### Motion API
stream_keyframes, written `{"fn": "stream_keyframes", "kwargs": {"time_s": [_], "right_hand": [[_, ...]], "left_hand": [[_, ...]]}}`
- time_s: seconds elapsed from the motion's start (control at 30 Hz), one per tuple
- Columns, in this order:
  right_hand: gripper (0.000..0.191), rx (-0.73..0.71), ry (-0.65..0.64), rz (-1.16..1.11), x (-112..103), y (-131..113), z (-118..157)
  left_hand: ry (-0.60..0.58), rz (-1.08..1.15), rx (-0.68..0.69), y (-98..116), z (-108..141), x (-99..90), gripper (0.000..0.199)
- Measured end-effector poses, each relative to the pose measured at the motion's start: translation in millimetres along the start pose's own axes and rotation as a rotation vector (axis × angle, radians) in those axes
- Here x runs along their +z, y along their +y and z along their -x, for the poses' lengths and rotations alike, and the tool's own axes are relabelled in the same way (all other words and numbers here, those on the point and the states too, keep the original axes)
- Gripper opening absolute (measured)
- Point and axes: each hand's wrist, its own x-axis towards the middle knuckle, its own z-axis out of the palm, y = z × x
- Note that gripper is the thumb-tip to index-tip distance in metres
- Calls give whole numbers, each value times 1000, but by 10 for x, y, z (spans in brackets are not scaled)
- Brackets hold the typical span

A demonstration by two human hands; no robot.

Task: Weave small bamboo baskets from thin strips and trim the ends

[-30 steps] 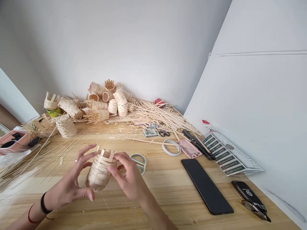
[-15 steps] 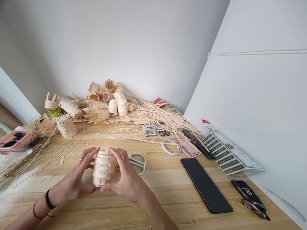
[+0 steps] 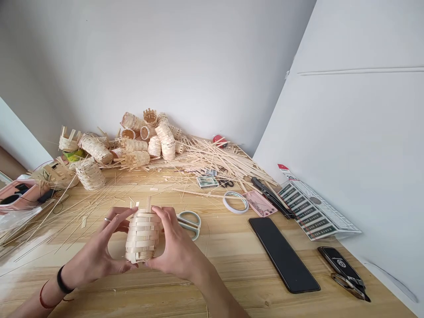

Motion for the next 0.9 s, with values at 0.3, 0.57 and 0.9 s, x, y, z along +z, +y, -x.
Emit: {"fn": "stream_keyframes", "kwargs": {"time_s": [0.3, 0.57, 0.9], "right_hand": [[124, 12, 59, -24, 50, -22, -4], [122, -61, 172, -54, 86, -46, -9], [118, -175, 347, 198, 315, 9, 1]], "left_hand": [[25, 116, 41, -59, -7, 28, 101], [61, 271, 34, -46, 18, 42, 96], [-2, 384, -69, 56, 11, 91, 75]]}}
